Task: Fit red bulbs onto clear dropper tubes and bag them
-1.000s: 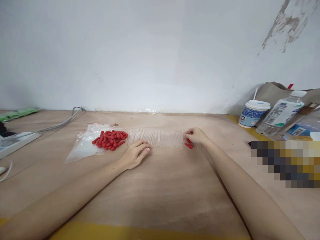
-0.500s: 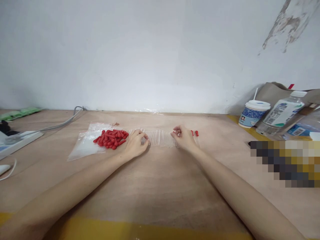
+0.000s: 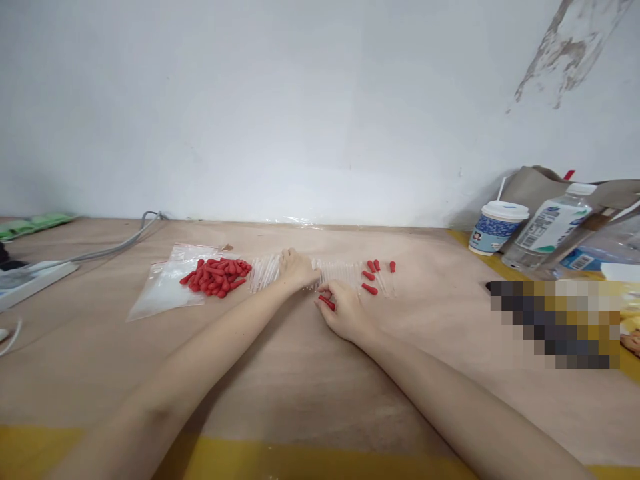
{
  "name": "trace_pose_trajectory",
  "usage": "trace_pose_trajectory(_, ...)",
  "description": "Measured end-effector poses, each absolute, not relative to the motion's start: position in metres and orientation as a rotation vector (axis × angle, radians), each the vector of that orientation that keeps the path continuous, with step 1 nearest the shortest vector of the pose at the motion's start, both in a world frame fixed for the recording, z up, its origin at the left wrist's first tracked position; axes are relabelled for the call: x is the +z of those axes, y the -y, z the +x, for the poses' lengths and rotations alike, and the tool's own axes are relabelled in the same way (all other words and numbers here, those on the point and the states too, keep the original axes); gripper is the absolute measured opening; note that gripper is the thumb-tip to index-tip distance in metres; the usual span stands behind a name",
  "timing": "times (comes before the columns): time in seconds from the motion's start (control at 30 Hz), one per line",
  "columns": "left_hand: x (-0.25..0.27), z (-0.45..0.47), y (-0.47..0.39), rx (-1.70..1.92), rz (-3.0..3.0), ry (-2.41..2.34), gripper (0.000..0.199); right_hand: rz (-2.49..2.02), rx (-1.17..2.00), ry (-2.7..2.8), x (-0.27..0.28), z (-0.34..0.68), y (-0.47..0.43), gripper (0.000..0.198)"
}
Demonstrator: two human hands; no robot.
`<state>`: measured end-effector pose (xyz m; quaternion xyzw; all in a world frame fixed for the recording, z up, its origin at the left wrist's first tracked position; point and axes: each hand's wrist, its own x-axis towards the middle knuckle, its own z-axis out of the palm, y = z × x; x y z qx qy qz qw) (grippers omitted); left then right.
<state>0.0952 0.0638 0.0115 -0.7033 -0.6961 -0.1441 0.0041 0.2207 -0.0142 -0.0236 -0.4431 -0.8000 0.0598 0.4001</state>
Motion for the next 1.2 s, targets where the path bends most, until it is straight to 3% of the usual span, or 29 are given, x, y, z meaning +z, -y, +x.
trace_pose_trajectory(0.4,0.016,0.100,-0.068,-0.506,-2.228,2.149,0.030,-1.217,0.243,1.922,-0.031,0.222,0.007,0.017)
trace_pose_trajectory(0.63,0.016,0.051,-0.030,-0.706,-2.546,1.665,0.021,-1.158,0.112,1.929,-0.033,0.224,0.003,0.016)
trace_pose_trajectory(0.77,-0.005,0.016,-0.011,-0.885,-2.805,1.279,0.019,-1.082,0.222,1.956,-0.029,0.223,0.006,0.019)
trace_pose_trajectory(0.93,-0.023,0.004,-0.006,-1.099,-2.821,1.060,0.024,-0.966,0.333,2.004,-0.029,0.222,0.007,0.018)
trace_pose_trajectory(1.2,-0.024,0.006,-0.005,-1.099,-2.835,0.976,0.024,-0.964,0.376,2.056,-0.025,0.223,0.011,0.019)
